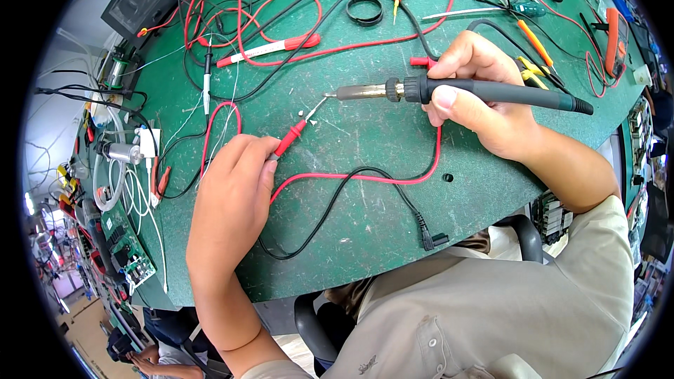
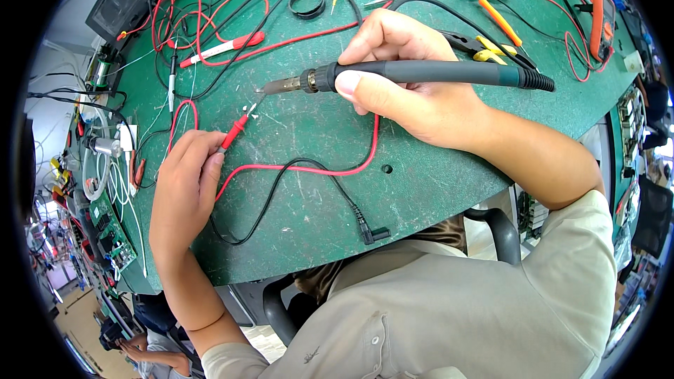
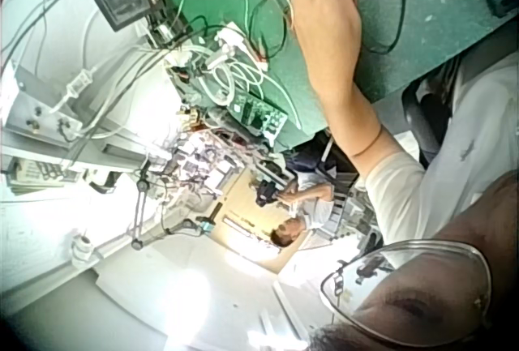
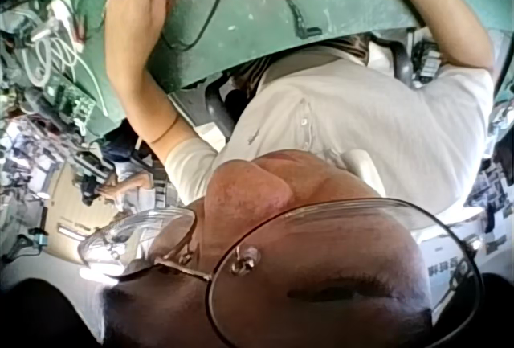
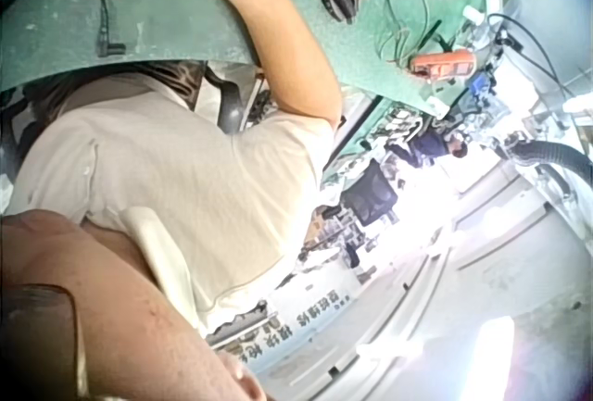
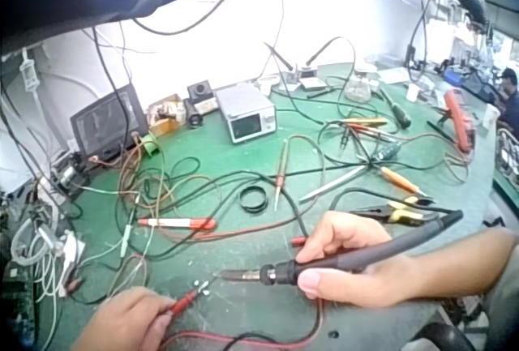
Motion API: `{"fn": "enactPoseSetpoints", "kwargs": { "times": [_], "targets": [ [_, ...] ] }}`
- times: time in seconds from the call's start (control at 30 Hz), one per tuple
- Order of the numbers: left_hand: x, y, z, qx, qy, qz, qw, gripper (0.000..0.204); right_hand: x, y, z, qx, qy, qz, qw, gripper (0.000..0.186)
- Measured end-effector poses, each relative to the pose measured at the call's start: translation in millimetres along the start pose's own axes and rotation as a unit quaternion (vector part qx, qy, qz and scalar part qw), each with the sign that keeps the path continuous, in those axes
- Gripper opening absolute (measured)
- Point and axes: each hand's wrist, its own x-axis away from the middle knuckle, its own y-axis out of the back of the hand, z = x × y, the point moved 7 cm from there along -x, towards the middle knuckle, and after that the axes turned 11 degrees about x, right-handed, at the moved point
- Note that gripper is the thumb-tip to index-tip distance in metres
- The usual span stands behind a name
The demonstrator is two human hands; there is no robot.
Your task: The person uses multimeter probes and a soldering iron to test and work on electronic components on a circuit board at a repair bench.
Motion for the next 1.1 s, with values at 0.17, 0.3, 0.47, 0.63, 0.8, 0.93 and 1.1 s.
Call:
{"fn": "enactPoseSetpoints", "kwargs": {
  "times": [0.17,0.3,0.47,0.63,0.8,0.93,1.1],
  "targets": [
    [0.0,0.6,-0.5,0.002,-0.005,0.004,1.0,0.019,0.6,1.0,1.2,-0.002,-0.004,-0.003,1.0,0.017],
    [0.3,2.2,-0.2,0.023,0.008,-0.02,1.0,0.018,1.9,3.7,2.5,0.004,-0.006,-0.017,1.0,0.016],
    [1.2,4.9,13.9,0.244,0.134,-0.083,0.957,0.02,-0.3,13.8,10.1,-0.012,0.042,-0.055,0.998,0.014],
    [2.6,1.9,13.2,0.502,0.042,-0.145,0.852,0.02,-2.5,18.1,13.0,-0.016,0.046,-0.07,0.996,0.014],
    [-1.0,-0.7,10.2,0.582,0.002,-0.148,0.8,0.019,-0.9,15.6,10.3,-0.001,0.04,-0.062,0.997,0.015],
    [-1.0,0.1,5.4,0.616,-0.016,-0.161,0.771,0.018,0.7,16.3,9.6,-0.003,0.037,-0.063,0.997,0.016],
    [0.9,2.6,4.2,0.624,-0.027,-0.169,0.762,0.018,1.3,14.5,9.3,-0.002,0.032,-0.062,0.998,0.016]
  ]
}}
